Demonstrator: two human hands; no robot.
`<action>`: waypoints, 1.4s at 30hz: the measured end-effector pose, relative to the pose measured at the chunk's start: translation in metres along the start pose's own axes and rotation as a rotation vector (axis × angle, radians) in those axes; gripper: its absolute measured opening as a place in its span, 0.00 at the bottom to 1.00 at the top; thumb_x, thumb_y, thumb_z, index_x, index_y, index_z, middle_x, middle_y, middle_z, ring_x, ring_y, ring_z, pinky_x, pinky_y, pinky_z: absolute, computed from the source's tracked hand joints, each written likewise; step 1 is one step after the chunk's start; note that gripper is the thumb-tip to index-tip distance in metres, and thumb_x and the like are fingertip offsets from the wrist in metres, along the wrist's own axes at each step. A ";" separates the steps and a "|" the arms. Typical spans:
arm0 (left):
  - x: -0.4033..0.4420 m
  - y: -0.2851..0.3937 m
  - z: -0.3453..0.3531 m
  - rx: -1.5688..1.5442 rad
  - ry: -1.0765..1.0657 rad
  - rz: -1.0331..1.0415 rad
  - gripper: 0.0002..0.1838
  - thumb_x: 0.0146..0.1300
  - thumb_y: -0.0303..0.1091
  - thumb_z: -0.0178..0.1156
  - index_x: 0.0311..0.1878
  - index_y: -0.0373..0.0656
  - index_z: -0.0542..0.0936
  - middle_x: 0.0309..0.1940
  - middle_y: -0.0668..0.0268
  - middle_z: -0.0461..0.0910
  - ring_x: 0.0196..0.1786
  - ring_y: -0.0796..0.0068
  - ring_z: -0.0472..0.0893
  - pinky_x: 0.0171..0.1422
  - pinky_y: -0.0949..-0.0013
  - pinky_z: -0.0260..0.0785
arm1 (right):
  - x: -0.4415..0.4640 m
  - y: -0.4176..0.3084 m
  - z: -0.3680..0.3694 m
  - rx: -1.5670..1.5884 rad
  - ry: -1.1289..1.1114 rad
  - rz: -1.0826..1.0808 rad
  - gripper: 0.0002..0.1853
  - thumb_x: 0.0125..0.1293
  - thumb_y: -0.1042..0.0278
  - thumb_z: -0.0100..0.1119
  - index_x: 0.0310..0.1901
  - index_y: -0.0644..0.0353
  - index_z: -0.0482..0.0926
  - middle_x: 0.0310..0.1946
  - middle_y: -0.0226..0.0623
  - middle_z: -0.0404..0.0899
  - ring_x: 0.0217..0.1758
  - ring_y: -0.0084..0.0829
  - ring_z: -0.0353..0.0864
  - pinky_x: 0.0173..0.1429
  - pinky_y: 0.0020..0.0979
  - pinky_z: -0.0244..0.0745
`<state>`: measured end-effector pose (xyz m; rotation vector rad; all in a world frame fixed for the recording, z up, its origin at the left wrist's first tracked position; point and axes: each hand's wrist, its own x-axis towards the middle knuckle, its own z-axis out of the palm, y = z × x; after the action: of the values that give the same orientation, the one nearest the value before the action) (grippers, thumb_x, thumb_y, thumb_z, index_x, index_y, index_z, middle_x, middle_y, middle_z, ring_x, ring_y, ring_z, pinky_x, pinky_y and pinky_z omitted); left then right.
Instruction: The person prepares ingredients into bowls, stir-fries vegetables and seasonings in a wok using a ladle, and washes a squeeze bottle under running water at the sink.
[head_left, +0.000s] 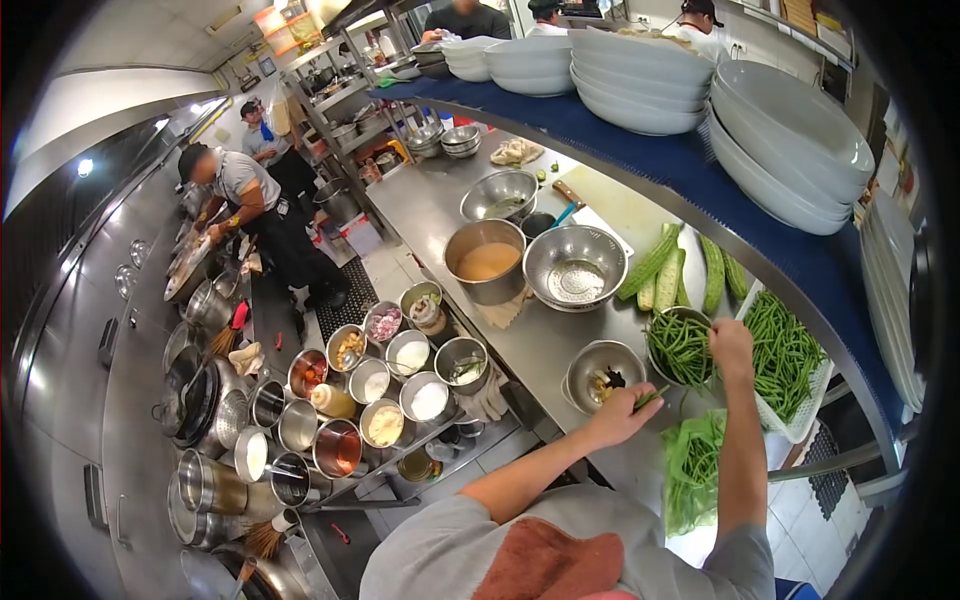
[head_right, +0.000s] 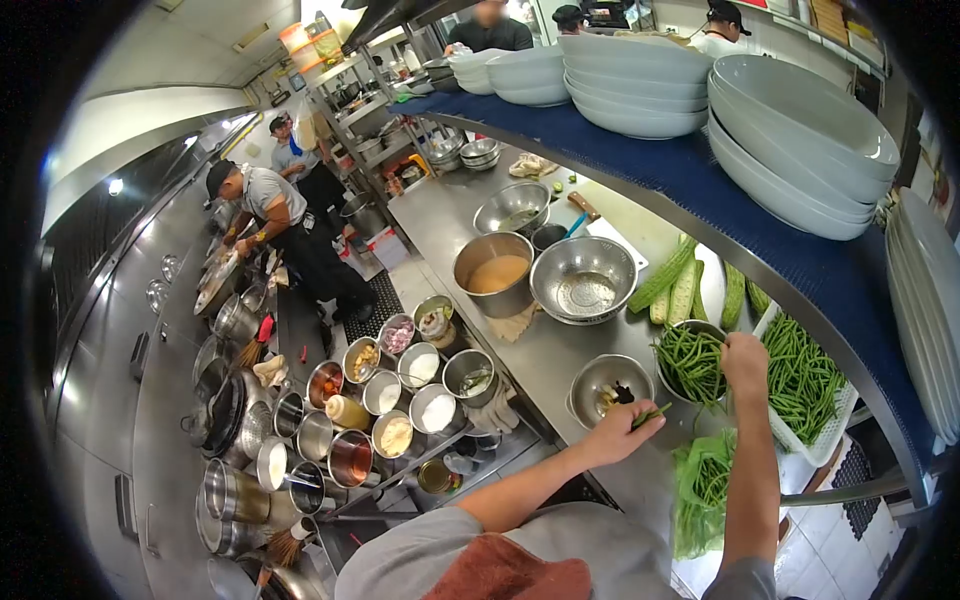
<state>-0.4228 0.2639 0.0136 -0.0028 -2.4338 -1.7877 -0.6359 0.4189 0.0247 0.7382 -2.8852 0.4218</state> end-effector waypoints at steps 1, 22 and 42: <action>0.003 0.001 0.001 0.002 -0.003 0.002 0.13 0.68 0.40 0.55 0.38 0.37 0.75 0.21 0.63 0.68 0.26 0.75 0.65 0.32 0.67 0.61 | -0.005 0.004 -0.001 0.044 0.103 -0.046 0.07 0.58 0.68 0.60 0.29 0.63 0.81 0.28 0.48 0.79 0.35 0.49 0.79 0.43 0.44 0.74; 0.047 0.003 0.042 -0.727 0.144 -0.124 0.13 0.69 0.40 0.56 0.46 0.39 0.77 0.27 0.75 0.72 0.18 0.91 0.59 0.19 0.81 0.48 | -0.117 -0.037 -0.034 0.907 0.306 0.021 0.08 0.60 0.78 0.62 0.42 0.68 0.82 0.29 0.37 0.79 0.28 0.26 0.74 0.34 0.27 0.69; 0.019 0.011 0.030 -0.466 0.459 0.167 0.09 0.72 0.33 0.51 0.43 0.36 0.72 0.30 0.66 0.80 0.37 0.79 0.76 0.45 0.75 0.67 | -0.146 -0.042 0.009 1.034 -0.006 0.003 0.09 0.66 0.72 0.53 0.38 0.70 0.80 0.21 0.27 0.73 0.20 0.15 0.66 0.24 0.20 0.59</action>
<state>-0.4442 0.2943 0.0169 0.1400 -1.6309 -1.9688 -0.4883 0.4464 -0.0027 0.8042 -2.5044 1.9493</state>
